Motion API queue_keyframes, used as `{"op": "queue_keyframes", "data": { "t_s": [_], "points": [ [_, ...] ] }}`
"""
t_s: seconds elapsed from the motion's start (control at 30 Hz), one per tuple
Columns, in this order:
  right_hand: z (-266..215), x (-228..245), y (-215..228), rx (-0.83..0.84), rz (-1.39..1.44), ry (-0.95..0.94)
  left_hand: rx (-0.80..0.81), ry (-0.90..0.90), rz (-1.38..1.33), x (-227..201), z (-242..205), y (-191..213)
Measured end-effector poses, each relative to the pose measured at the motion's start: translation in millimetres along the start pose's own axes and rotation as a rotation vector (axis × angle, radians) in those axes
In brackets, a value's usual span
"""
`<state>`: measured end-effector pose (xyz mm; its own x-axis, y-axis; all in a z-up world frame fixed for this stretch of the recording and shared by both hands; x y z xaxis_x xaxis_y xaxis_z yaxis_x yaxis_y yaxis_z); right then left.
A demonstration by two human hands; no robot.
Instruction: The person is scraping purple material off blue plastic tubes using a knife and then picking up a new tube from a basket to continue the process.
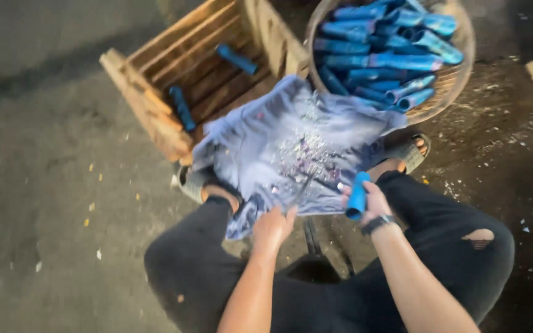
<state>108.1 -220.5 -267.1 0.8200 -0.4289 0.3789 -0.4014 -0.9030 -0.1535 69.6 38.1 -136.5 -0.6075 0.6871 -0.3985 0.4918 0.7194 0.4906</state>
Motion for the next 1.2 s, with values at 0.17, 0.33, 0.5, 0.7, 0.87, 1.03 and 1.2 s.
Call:
{"op": "queue_keyframes", "data": {
  "t_s": [0.17, 0.33, 0.5, 0.7, 0.87, 1.03, 1.2],
  "points": [
    [-39.6, 55.7, -130.9, 0.022, -0.379, 0.225, 0.114, 0.001, 0.09, -6.9, -7.7, -12.1],
    [-120.7, 109.7, -246.1, 0.676, -0.109, 0.231, 0.302, 0.155, -0.047, -18.4, -9.6, -14.1],
    [-50.8, 152.3, -172.6, 0.043, -0.819, 0.319, 0.17, 0.038, 0.018, -10.3, 15.1, -29.8],
    [11.6, 287.2, -62.6, -0.829, -1.297, 1.097, 0.466, 0.319, 0.085, -25.0, 14.4, -27.0],
    [104.5, 312.8, 5.5, -0.757, -1.335, 0.862, 0.362, 0.211, 0.081, -24.7, 27.8, -41.4],
    [111.8, 310.2, 15.3, -0.747, -1.083, 0.798, 0.445, 0.227, 0.037, -56.0, 18.4, -11.8],
    [48.5, 235.2, 25.1, -0.456, 0.273, 0.363, 0.302, 0.17, -0.016, -54.0, 16.1, -9.7]
  ]
}}
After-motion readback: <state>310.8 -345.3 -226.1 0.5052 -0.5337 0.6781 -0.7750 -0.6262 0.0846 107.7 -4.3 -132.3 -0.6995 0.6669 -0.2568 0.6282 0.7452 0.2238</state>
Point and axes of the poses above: each hand's wrist, its own z-axis towards the middle knuckle, its own y-axis out of the back of the hand, x = y × z, the point moved 10 cm from there along z, towards the middle knuckle, and after that the axes turned 12 degrees about -z, right-handed, at the moved point
